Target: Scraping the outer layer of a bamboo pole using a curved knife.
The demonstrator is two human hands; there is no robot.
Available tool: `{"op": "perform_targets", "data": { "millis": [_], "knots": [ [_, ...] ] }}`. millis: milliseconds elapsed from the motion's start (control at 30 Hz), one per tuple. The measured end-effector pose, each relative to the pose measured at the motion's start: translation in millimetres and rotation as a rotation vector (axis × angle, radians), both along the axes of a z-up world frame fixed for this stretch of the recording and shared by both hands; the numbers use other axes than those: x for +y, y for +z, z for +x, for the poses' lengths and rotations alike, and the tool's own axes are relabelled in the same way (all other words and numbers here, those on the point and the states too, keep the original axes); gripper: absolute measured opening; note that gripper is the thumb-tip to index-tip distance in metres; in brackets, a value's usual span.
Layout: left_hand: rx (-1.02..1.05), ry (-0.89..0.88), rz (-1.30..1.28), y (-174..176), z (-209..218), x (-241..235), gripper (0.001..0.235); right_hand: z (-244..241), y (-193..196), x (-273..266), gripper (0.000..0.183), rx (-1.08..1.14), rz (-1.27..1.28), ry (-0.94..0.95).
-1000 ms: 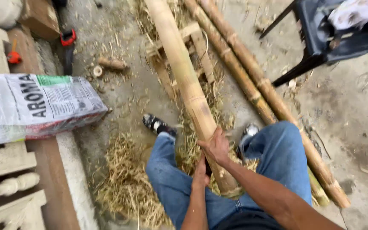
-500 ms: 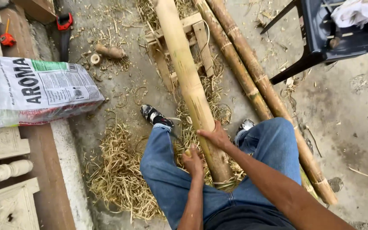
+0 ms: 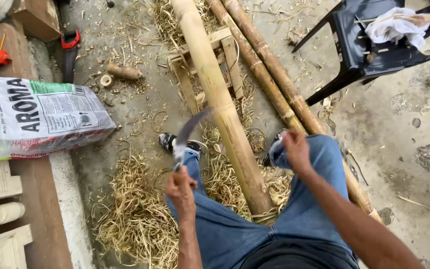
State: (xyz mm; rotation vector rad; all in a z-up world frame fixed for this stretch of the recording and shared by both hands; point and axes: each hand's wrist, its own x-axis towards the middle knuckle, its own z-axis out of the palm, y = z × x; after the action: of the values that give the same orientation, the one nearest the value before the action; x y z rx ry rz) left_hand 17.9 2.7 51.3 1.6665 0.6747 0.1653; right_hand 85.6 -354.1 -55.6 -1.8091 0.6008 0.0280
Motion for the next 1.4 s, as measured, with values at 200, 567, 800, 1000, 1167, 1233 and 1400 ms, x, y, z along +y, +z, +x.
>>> {"op": "perform_targets", "data": {
  "millis": [200, 567, 800, 1000, 1167, 1233, 1400],
  "knots": [
    [0.287, -0.411, 0.119, -65.2, 53.6, -43.4, 0.053, 87.8, 82.3, 18.5, 0.049, -0.040, -0.122, 0.283],
    [0.087, -0.718, 0.826, -107.7, 271.2, -23.1, 0.044, 243.1, -38.0, 86.5, 0.042, -0.088, -0.174, 0.728],
    [-0.218, -0.527, 1.005, -103.4, 292.8, -37.2, 0.043, 266.7, -41.6, 92.6, 0.035, -0.329, -0.295, 0.587],
    [0.001, -0.573, 0.908, -111.3, 229.1, -49.5, 0.040, 199.9, -31.7, 84.2, 0.029, -0.337, -0.162, 0.553],
    [-0.189, -0.537, 0.964, -78.8, 194.6, -62.9, 0.039, 166.0, -17.5, 84.2, 0.038, -0.272, -0.266, 0.507],
    [-0.222, -0.523, 0.978, -73.7, 184.6, -65.8, 0.040, 155.6, -19.1, 81.0, 0.040, -0.227, -0.274, 0.511],
    [-0.220, -0.536, 0.951, -66.8, 132.2, -75.5, 0.038, 101.7, -19.9, 72.3, 0.042, -0.205, -0.254, 0.544]
  ]
}}
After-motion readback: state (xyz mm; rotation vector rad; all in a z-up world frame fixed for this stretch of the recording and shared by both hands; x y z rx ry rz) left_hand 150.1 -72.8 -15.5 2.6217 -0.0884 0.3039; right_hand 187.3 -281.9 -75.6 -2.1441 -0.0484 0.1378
